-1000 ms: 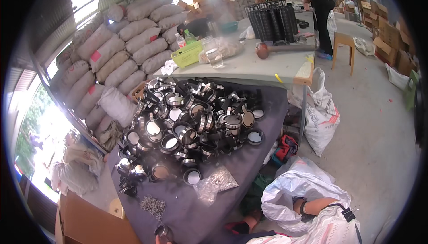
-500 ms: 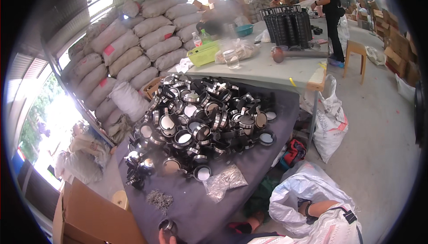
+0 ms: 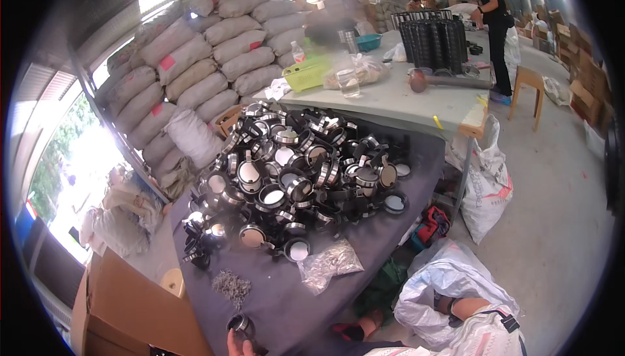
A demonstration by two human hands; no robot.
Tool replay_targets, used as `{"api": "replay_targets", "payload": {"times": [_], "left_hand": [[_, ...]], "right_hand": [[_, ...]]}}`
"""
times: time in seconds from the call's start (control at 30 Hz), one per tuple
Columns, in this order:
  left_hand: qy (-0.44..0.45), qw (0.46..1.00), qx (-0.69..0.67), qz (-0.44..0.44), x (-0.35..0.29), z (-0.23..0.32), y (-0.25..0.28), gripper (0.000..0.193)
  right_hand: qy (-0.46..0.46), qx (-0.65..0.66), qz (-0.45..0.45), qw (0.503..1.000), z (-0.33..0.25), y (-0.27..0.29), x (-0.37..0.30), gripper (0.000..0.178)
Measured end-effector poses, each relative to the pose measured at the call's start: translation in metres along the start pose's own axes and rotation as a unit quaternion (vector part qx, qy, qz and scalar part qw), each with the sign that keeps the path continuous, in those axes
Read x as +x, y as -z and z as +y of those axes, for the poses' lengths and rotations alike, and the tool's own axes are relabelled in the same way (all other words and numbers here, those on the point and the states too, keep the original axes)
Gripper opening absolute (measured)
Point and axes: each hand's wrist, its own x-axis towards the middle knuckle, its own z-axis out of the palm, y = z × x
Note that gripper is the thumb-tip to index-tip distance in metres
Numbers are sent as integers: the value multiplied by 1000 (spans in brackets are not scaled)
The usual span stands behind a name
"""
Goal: Assembling small metal components onto circular hose clamps in a factory workshop.
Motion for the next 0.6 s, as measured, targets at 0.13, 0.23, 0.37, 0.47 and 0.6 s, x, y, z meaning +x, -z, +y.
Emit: {"api": "replay_targets", "payload": {"times": [0.13,0.23,0.37,0.47,0.6], "left_hand": [[-97,995,15,14,-1,-4,-4,43],[-99,995,3,2,10,-13,-5,45],[-84,995,37,25,18,-31,1,47],[-70,996,56,22,16,-37,7,48],[-107,994,-22,20,14,-36,3,47]], "right_hand": [[-2,-4,5,1000,2,1,-2,25],[2,-2,12,1000,2,3,2,25],[-27,14,30,999,5,13,8,25],[-76,45,66,994,10,31,7,24],[-107,58,100,987,16,64,9,24]]}}
